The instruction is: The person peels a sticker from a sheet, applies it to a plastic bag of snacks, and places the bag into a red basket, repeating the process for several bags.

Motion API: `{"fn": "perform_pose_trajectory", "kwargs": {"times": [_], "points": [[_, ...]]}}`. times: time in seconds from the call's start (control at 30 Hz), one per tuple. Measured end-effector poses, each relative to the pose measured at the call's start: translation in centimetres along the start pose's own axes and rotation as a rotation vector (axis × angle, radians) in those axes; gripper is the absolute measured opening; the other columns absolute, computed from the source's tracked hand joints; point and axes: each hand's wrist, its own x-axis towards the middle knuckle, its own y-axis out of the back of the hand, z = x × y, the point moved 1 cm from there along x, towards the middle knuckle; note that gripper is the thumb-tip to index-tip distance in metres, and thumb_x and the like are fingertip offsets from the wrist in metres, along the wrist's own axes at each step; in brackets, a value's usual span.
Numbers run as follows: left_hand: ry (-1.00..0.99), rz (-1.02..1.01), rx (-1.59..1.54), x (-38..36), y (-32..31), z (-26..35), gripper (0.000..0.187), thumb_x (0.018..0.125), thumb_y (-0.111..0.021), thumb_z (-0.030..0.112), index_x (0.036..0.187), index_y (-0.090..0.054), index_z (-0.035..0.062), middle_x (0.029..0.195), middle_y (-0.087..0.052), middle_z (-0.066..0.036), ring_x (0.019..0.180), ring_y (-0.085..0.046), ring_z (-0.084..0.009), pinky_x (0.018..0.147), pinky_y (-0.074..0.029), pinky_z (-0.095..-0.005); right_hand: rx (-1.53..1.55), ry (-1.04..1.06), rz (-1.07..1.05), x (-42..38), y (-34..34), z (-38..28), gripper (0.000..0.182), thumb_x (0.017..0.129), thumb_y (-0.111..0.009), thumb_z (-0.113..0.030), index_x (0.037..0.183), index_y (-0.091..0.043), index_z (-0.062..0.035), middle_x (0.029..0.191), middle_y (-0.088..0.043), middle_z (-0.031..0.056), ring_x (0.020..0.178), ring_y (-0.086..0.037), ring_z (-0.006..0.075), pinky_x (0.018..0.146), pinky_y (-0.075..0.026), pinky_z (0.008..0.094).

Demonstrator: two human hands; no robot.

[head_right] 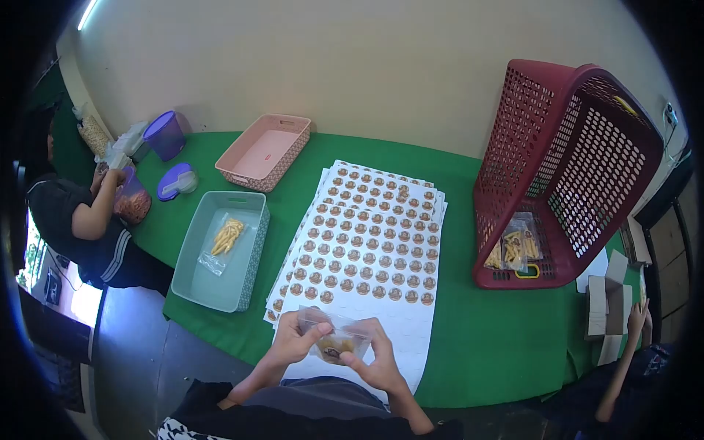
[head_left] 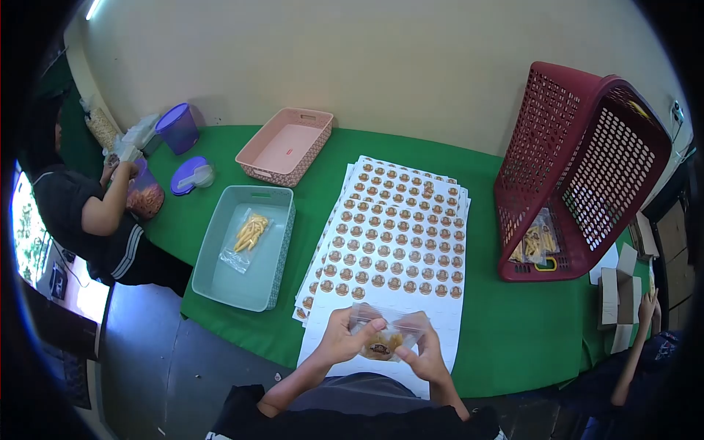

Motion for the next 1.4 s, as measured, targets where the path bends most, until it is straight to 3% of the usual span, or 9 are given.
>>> {"fn": "perform_pose_trajectory", "kwargs": {"times": [0.1, 0.3, 0.57, 0.73, 0.93, 1.2, 1.27, 1.33, 1.4], "points": [[-0.050, -0.033, 0.101, -0.2, -0.7, 0.4, 0.010, 0.077, -0.058, 0.009, 0.077, -0.058, -0.0004, 0.070, -0.057, -0.005, 0.066, -0.052, -0.0087, 0.061, -0.041, -0.0224, 0.077, 0.046, 0.057, 0.7, 0.3, -1.0, 0.024, 0.069, -0.064, -0.009, 0.089, -0.056, 0.0016, 0.085, -0.051, 0.0098, 0.080, -0.050, 0.0162, 0.071, -0.040, 0.0267], [-0.163, -0.086, 0.173, -0.2, -0.8, 0.2, 0.006, 0.074, -0.060, 0.005, 0.074, -0.059, -0.0010, 0.070, -0.058, -0.008, 0.064, -0.054, -0.0109, 0.056, -0.041, -0.0227, -0.039, 0.022, 0.172, 0.6, 0.3, -1.1, 0.006, 0.068, -0.062, 0.000, 0.073, -0.058, 0.0006, 0.070, -0.054, 0.0082, 0.067, -0.053, 0.0150, 0.063, -0.041, 0.0252], [-0.169, -0.078, 0.174, -0.2, -0.5, -0.5, 0.004, 0.070, -0.063, 0.001, 0.071, -0.060, 0.0001, 0.069, -0.058, -0.008, 0.063, -0.054, -0.0113, 0.057, -0.040, -0.0225, -0.111, 0.008, 0.210, 0.7, -0.1, -0.7, 0.005, 0.070, -0.060, 0.000, 0.074, -0.058, 0.0006, 0.071, -0.054, 0.0096, 0.067, -0.053, 0.0155, 0.061, -0.042, 0.0254], [-0.183, -0.074, 0.114, -0.3, 0.7, -0.3, 0.005, 0.071, -0.062, 0.002, 0.075, -0.061, -0.0007, 0.071, -0.059, -0.008, 0.066, -0.054, -0.0117, 0.059, -0.041, -0.0233, 0.135, 0.032, -0.057, 1.5, 1.1, -1.6, 0.013, 0.075, -0.054, -0.001, 0.086, -0.060, 0.0000, 0.077, -0.056, 0.0108, 0.073, -0.054, 0.0165, 0.067, -0.042, 0.0258], [-0.209, -0.114, 0.012, -0.1, 0.3, 1.0, 0.010, 0.073, -0.061, 0.003, 0.082, -0.062, -0.0011, 0.076, -0.060, -0.010, 0.072, -0.056, -0.0137, 0.065, -0.044, -0.0244, -0.043, 0.185, 0.107, 1.7, 2.9, -1.5, 0.014, 0.074, -0.055, -0.001, 0.086, -0.063, -0.0017, 0.078, -0.057, 0.0099, 0.073, -0.054, 0.0161, 0.067, -0.042, 0.0250], [-0.218, 0.015, 0.057, 0.0, 0.3, -1.3, 0.003, 0.074, -0.058, -0.001, 0.076, -0.059, -0.0034, 0.077, -0.057, -0.010, 0.072, -0.055, -0.0148, 0.068, -0.042, -0.0233, 0.010, 0.134, 0.017, 0.7, 2.7, -1.3, 0.015, 0.074, -0.053, 0.003, 0.088, -0.060, 0.0018, 0.083, -0.056, 0.0136, 0.077, -0.054, 0.0183, 0.068, -0.043, 0.0267], [-0.187, -0.012, 0.048, 0.3, -0.2, -1.7, 0.012, 0.073, -0.058, 0.000, 0.084, -0.055, -0.0032, 0.088, -0.054, -0.010, 0.079, -0.053, -0.0156, 0.073, -0.042, -0.0260, -0.040, 0.112, -0.002, 0.7, 2.7, -1.7, 0.018, 0.077, -0.051, 0.001, 0.093, -0.059, 0.0033, 0.087, -0.057, 0.0147, 0.082, -0.055, 0.0195, 0.073, -0.043, 0.0280], [-0.345, 0.253, 0.026, 0.6, -1.2, -1.4, 0.029, 0.073, -0.060, 0.003, 0.100, -0.050, 0.0003, 0.106, -0.048, -0.013, 0.089, -0.049, -0.0151, 0.078, -0.042, -0.0278, -0.035, 0.022, 0.241, 0.7, 2.4, -1.6, 0.019, 0.078, -0.051, -0.002, 0.095, -0.059, 0.0022, 0.092, -0.059, 0.0146, 0.084, -0.056, 0.0192, 0.075, -0.043, 0.0277], [-0.373, 0.146, 0.117, 0.4, -0.8, -1.3, 0.039, 0.071, -0.062, 0.005, 0.106, -0.045, 0.0004, 0.111, -0.043, -0.013, 0.095, -0.047, -0.0173, 0.081, -0.040, -0.0294, 0.001, 0.020, 0.273, 0.7, 2.2, -1.6, 0.021, 0.080, -0.048, -0.003, 0.097, -0.058, 0.0025, 0.099, -0.057, 0.0168, 0.089, -0.056, 0.0203, 0.078, -0.042, 0.0281]]}}
